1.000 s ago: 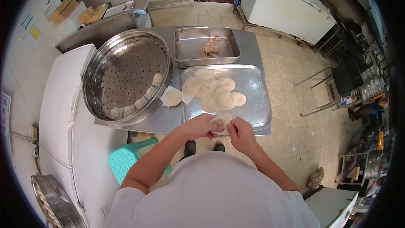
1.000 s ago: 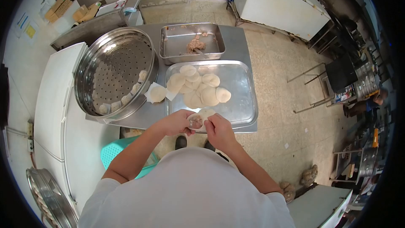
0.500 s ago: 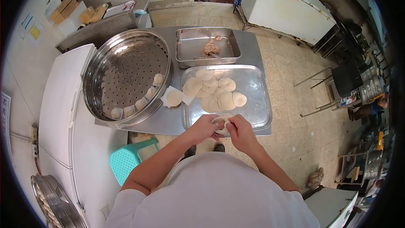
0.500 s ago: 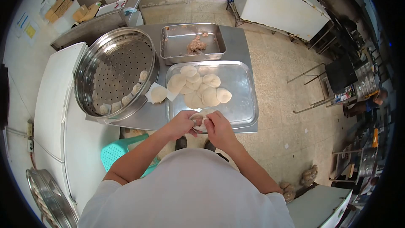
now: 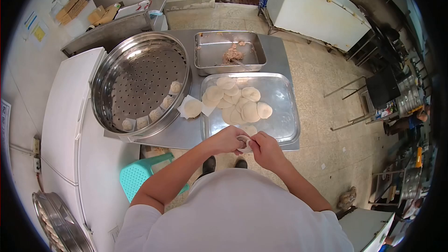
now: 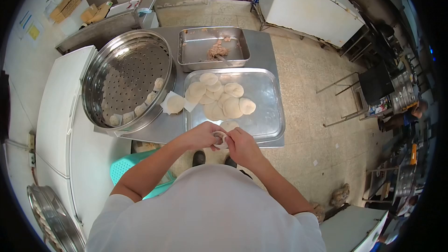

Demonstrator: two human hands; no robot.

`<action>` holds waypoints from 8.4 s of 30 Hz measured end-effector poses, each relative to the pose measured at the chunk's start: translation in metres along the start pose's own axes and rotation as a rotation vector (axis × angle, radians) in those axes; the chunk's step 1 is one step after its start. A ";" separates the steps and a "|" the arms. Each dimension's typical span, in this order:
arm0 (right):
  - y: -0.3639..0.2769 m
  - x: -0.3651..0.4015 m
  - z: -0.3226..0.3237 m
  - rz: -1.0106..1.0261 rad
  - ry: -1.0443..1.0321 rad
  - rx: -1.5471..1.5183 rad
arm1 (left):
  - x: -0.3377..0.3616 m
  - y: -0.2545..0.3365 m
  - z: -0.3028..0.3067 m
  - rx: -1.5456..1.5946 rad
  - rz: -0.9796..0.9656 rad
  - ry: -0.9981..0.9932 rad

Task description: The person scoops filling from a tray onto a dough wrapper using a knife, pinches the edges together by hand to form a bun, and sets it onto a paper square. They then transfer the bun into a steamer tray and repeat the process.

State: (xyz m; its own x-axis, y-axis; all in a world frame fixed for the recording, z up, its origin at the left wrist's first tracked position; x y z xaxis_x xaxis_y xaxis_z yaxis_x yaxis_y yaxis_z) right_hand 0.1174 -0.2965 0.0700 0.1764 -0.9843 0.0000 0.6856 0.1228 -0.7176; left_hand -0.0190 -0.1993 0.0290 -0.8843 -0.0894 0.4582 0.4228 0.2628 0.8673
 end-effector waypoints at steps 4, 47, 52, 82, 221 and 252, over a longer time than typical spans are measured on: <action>0.007 0.001 0.001 0.007 0.134 0.026 | -0.006 -0.008 0.007 0.314 -0.111 0.004; -0.030 -0.018 0.011 -0.051 0.221 -0.169 | -0.011 -0.003 -0.004 0.328 -0.397 0.605; -0.018 -0.022 0.009 0.021 0.152 -0.094 | -0.013 0.000 -0.006 0.239 -0.406 0.625; -0.031 -0.027 0.033 0.006 0.078 -0.002 | -0.004 0.018 0.007 -0.099 -0.510 0.663; -0.078 -0.035 0.063 0.240 0.041 -0.097 | 0.022 0.042 -0.020 0.571 -0.538 0.482; -0.043 0.052 0.113 0.203 0.221 -0.076 | -0.047 0.035 -0.051 0.800 -0.467 0.232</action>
State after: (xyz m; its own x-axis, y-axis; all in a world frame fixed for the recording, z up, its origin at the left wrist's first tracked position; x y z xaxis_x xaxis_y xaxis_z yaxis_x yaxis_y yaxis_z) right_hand 0.1775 -0.3387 0.1795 0.1407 -0.9453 -0.2942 0.5957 0.3181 -0.7375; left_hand 0.0476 -0.2345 0.0477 -0.8316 -0.5177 0.2009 -0.3001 0.7234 0.6218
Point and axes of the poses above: each hand's wrist, its own x-axis away from the middle knuckle, its own z-axis out of the back of the hand, y = z × x, the point moved 4 cm from there along -x, towards the middle knuckle, and after that the axes turned 15 degrees about -y, right-handed, at the moved point
